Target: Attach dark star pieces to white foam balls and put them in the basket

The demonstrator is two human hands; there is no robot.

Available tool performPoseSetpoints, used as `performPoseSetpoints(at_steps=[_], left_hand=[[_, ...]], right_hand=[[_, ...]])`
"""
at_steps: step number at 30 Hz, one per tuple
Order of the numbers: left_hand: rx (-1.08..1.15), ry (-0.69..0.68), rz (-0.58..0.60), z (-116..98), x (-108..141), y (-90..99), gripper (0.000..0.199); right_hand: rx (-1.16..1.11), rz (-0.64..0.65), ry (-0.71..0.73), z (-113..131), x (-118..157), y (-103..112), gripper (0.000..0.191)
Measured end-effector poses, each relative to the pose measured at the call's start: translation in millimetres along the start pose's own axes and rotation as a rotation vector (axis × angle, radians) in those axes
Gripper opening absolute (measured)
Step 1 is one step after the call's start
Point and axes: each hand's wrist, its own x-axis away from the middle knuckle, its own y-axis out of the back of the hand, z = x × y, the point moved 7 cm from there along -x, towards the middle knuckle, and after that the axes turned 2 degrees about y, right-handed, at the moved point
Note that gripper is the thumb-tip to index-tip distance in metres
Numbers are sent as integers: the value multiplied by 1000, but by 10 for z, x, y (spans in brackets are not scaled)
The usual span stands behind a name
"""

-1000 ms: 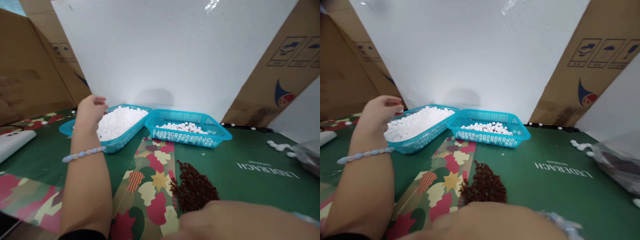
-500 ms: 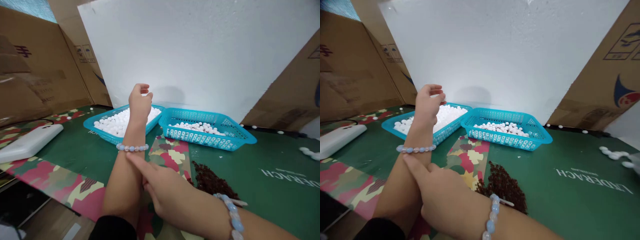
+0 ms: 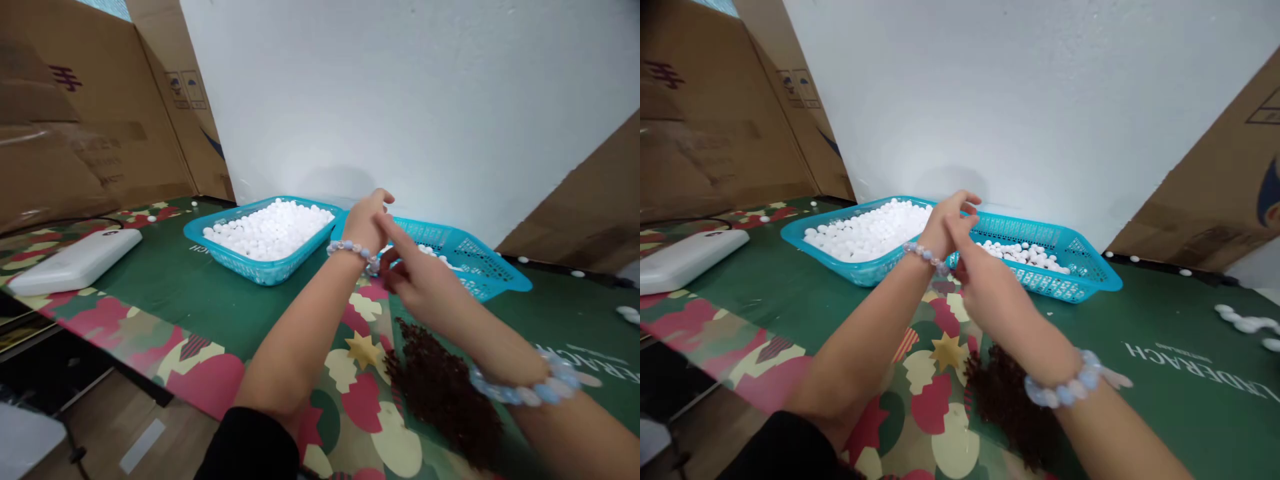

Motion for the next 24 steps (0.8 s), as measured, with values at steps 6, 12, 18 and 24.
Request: performPoseSetpoints(at_steps=[6,12,18,24], left_hand=[[-17,-14,54,-21,66,-11,23],[0,-153,226,-365,335,-309,14],[-86,-605,698,-905,1004,-774,30],[-286,-675,604,-877,1144,-877,26]], right_hand=[[-155,6,-71,-235,35,273,51],[-512,-492,-693,-952,297,657,25],[-727,-637,-897,-1259,401,493,18],[-740,-651,-836,-1228,321,376,13]])
